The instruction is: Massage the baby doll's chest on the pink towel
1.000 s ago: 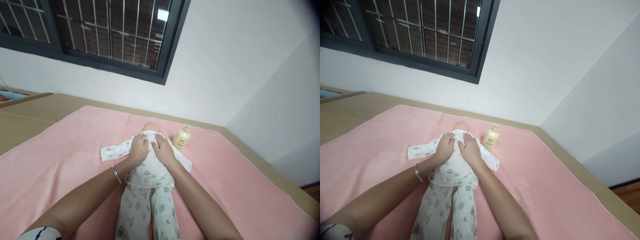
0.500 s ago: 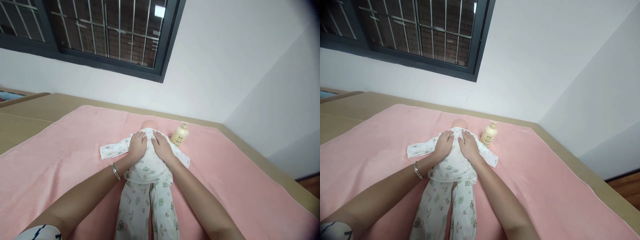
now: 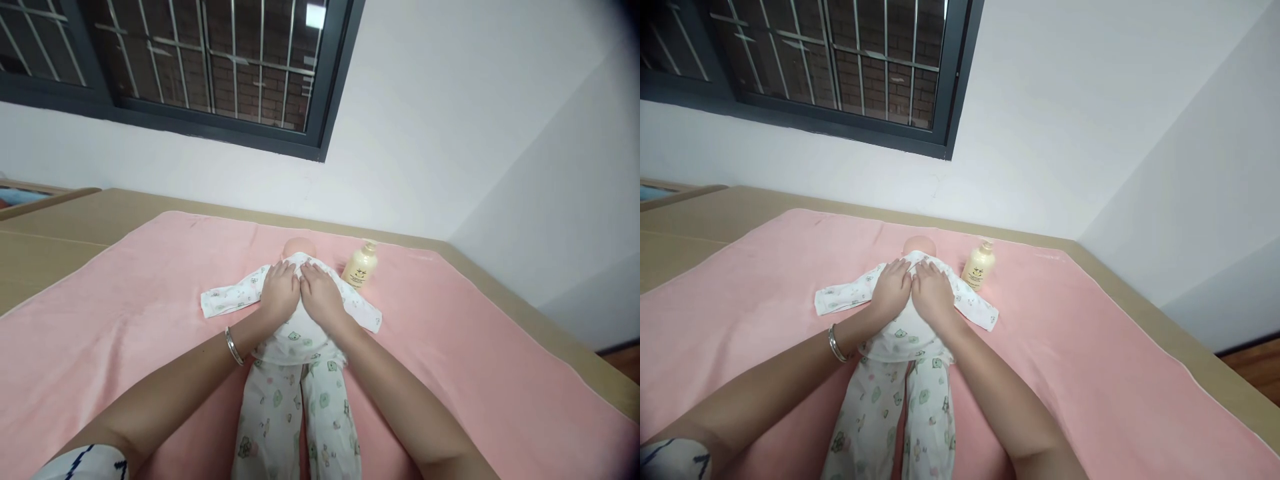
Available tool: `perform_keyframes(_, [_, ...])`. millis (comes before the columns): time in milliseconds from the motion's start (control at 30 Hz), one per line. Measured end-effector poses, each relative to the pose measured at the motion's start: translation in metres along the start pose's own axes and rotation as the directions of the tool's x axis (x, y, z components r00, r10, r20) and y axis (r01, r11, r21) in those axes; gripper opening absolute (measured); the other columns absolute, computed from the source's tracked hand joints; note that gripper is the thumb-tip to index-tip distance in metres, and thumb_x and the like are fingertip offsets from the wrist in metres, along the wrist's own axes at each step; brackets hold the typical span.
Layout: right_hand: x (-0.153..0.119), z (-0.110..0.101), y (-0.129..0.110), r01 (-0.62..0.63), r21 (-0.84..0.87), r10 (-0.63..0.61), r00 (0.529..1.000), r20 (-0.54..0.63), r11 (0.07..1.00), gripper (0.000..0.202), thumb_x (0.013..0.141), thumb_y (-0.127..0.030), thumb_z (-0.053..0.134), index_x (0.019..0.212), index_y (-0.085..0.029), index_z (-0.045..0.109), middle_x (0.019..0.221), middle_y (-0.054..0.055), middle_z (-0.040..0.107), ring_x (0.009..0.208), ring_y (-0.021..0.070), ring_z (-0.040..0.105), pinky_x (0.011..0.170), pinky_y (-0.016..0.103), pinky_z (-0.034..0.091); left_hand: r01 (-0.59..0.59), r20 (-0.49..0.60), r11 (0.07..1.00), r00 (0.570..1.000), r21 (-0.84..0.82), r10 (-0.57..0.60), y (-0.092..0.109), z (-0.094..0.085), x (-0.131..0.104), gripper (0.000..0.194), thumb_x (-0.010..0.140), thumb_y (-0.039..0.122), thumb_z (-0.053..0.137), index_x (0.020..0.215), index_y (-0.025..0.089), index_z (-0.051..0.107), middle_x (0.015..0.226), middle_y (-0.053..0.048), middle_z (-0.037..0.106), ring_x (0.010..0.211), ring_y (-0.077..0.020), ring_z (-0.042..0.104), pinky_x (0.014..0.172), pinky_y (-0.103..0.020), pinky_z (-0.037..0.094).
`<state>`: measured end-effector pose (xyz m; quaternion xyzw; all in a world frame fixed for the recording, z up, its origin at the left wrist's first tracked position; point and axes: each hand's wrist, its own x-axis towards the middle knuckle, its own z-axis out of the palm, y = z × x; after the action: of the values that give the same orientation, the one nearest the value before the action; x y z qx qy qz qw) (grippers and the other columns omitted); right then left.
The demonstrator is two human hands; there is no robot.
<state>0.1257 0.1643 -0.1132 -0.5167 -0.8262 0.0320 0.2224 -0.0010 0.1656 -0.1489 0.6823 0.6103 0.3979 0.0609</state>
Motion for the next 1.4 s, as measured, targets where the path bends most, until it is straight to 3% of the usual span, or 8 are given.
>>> perform_keyframes(167, [0.013, 0.002, 0.022, -0.066, 0.029, 0.067, 0.998, -0.015, 0.997, 0.047, 0.102, -0.03, 0.032, 0.138, -0.009, 0.054, 0.144, 0.016, 0.054, 0.137, 0.025, 0.046, 0.118, 0.042, 0.028, -0.001, -0.006, 0.999, 1.0, 0.048, 0.001, 0.006, -0.002, -0.005, 0.042, 0.094, 0.023, 0.039, 0.129, 0.013, 0.059, 0.141, -0.016, 0.057, 0.138, -0.031, 0.045, 0.118, -0.048, 0.03])
perform_keyframes(467, [-0.019, -0.002, -0.021, -0.014, -0.117, 0.02, 0.999, 0.045, 0.993, 0.052, 0.098, -0.026, 0.037, 0.143, -0.001, 0.046, 0.148, 0.024, 0.046, 0.142, 0.033, 0.038, 0.118, 0.046, 0.028, -0.044, 0.156, 0.987, 0.988, 0.155, 0.02, -0.005, -0.015, 0.018, 0.038, 0.094, 0.023, 0.036, 0.113, 0.009, 0.065, 0.123, -0.02, 0.066, 0.119, -0.031, 0.058, 0.106, -0.043, 0.041])
perform_keyframes(667, [0.007, -0.005, 0.01, -0.109, 0.0, 0.108, 0.988, 0.111, 0.994, 0.052, 0.1, -0.026, 0.031, 0.145, -0.005, 0.044, 0.151, 0.018, 0.044, 0.144, 0.0266, 0.037, 0.119, 0.043, 0.027, -0.06, 0.122, 0.962, 0.992, 0.268, 0.028, 0.013, -0.007, -0.005, 0.05, 0.097, 0.026, 0.033, 0.137, 0.001, 0.05, 0.142, -0.024, 0.052, 0.137, -0.0371, 0.043, 0.111, -0.052, 0.033])
perform_keyframes(767, [0.008, -0.006, 0.008, -0.16, -0.034, 0.163, 0.979, 0.125, 0.986, 0.053, 0.1, -0.024, 0.029, 0.146, -0.001, 0.041, 0.152, 0.02, 0.043, 0.144, 0.0273, 0.035, 0.12, 0.043, 0.023, -0.078, 0.147, 0.959, 0.988, 0.272, 0.039, 0.015, -0.007, -0.007, 0.051, 0.096, 0.026, 0.034, 0.139, 0.003, 0.048, 0.148, -0.022, 0.048, 0.14, -0.036, 0.038, 0.113, -0.051, 0.032])
perform_keyframes(967, [-0.016, -0.01, -0.023, -0.099, -0.049, 0.106, 0.981, 0.165, 0.994, 0.057, 0.099, -0.028, 0.034, 0.149, 0.001, 0.037, 0.157, 0.023, 0.033, 0.148, 0.0329, 0.026, 0.121, 0.044, 0.02, -0.275, 0.341, 0.897, 0.928, 0.348, 0.152, -0.003, -0.022, 0.013, 0.035, 0.093, 0.017, 0.037, 0.109, 0.011, 0.067, 0.142, -0.019, 0.055, 0.137, -0.0317, 0.043, 0.113, -0.047, 0.033])
perform_keyframes(1133, [0.001, -0.007, 0.002, -0.06, 0.072, 0.053, 0.993, 0.102, 0.996, 0.049, 0.099, -0.023, 0.03, 0.139, -0.006, 0.052, 0.15, 0.019, 0.045, 0.142, 0.0259, 0.038, 0.119, 0.04, 0.025, -0.078, 0.204, 0.926, 0.979, 0.37, 0.001, 0.01, -0.017, -0.001, 0.046, 0.095, 0.024, 0.036, 0.135, 0.007, 0.053, 0.146, -0.02, 0.051, 0.138, -0.0346, 0.042, 0.112, -0.051, 0.033])
perform_keyframes(1267, [0.016, -0.004, 0.023, -0.083, 0.107, 0.074, 0.994, 0.084, 0.991, 0.044, 0.097, -0.022, 0.03, 0.125, -0.01, 0.061, 0.138, 0.016, 0.059, 0.131, 0.0244, 0.051, 0.115, 0.041, 0.032, -0.087, 0.2, 0.947, 0.979, 0.309, 0.025, 0.021, -0.014, -0.012, 0.055, 0.094, 0.026, 0.038, 0.143, 0.003, 0.044, 0.152, -0.021, 0.043, 0.144, -0.0368, 0.034, 0.116, -0.052, 0.028])
perform_keyframes(1400, [0.004, -0.002, 0.007, -0.081, 0.031, 0.078, 0.993, 0.093, 0.996, 0.052, 0.095, -0.021, 0.032, 0.141, -0.004, 0.049, 0.15, 0.019, 0.046, 0.142, 0.028, 0.038, 0.119, 0.045, 0.024, -0.047, 0.23, 0.971, 0.973, 0.235, -0.008, 0.008, -0.019, 0.005, 0.049, 0.094, 0.025, 0.034, 0.137, 0.006, 0.051, 0.147, -0.019, 0.051, 0.139, -0.0322, 0.041, 0.115, -0.047, 0.031])
